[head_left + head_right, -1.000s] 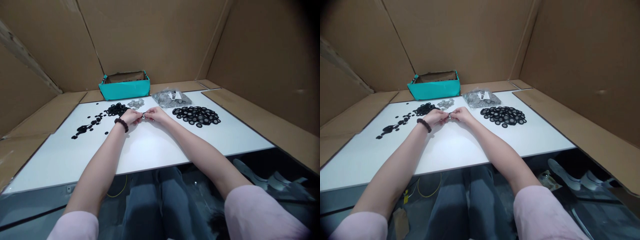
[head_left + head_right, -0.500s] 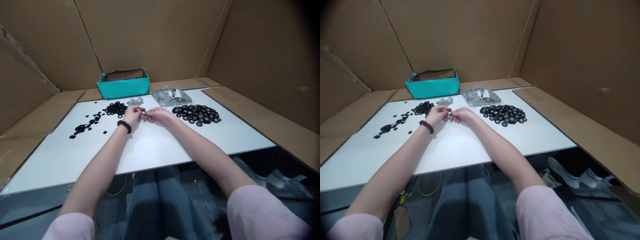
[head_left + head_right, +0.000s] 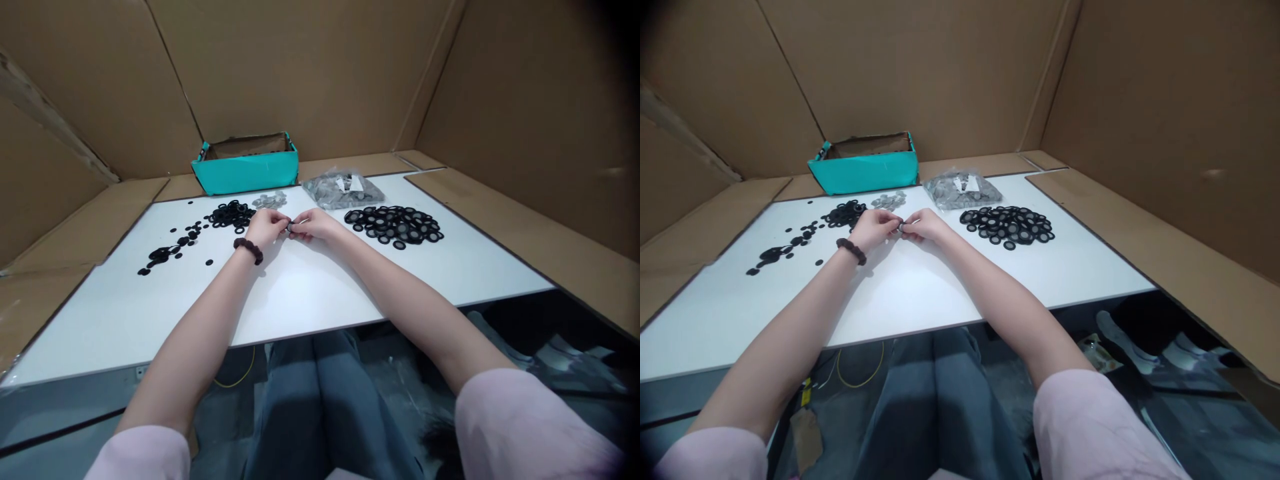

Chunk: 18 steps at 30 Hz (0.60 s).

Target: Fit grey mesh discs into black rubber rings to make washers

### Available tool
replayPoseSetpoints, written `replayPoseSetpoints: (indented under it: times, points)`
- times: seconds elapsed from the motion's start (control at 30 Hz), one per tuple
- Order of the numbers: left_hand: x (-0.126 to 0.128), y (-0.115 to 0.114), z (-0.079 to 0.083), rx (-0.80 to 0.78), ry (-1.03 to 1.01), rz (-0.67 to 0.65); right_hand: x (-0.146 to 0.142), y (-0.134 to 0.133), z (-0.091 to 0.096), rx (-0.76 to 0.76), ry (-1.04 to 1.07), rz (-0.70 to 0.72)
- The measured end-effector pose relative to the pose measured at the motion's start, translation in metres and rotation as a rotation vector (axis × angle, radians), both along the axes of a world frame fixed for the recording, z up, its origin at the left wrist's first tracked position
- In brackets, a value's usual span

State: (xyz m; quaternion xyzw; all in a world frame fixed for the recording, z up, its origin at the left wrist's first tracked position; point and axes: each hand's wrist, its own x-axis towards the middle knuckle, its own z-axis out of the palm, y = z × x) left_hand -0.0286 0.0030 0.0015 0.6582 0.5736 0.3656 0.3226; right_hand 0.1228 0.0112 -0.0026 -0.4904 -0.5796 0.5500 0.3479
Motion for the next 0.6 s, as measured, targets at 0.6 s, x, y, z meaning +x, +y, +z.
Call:
replayPoseSetpoints:
  times: [0.6]
  points:
    - [-0.0015, -0.0016, -0.0020, -0.194, -0.092, 0.001, 0.0003, -0.0044, 0.0041, 0.099, -0.092, -0.030]
